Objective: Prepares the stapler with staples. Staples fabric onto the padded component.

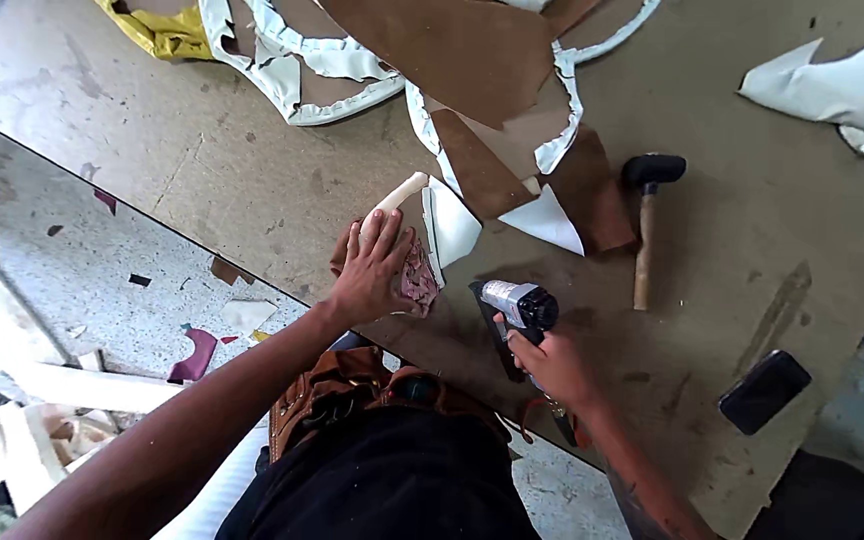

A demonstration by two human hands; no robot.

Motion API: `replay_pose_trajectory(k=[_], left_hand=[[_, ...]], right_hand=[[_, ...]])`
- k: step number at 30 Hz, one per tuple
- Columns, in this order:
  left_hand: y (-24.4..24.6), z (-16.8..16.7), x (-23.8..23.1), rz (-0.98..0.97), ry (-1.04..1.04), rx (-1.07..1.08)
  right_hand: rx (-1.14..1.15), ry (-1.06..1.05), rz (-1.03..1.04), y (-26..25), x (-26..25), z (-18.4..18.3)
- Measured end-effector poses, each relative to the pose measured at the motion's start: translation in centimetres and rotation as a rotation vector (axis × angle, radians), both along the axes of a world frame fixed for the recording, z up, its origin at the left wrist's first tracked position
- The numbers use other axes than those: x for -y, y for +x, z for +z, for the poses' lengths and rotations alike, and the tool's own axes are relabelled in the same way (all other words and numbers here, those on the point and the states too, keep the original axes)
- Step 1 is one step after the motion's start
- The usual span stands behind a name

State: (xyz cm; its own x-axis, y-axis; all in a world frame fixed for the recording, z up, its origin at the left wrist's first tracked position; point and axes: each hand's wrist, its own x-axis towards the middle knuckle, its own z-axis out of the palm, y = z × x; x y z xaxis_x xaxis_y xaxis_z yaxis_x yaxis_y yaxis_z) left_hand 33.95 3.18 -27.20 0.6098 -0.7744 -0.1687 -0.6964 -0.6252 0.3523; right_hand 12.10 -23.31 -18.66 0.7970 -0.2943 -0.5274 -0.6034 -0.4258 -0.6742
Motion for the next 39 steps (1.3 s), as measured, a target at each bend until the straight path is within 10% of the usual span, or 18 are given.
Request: replay_pose_trajectory(k=[39], left_hand=[[0.2,-1.4,0.0,0.010,0.005,-0.093]], right_hand=[[-0.144,-0.123,0.134,4.0,-6.5,-1.8]])
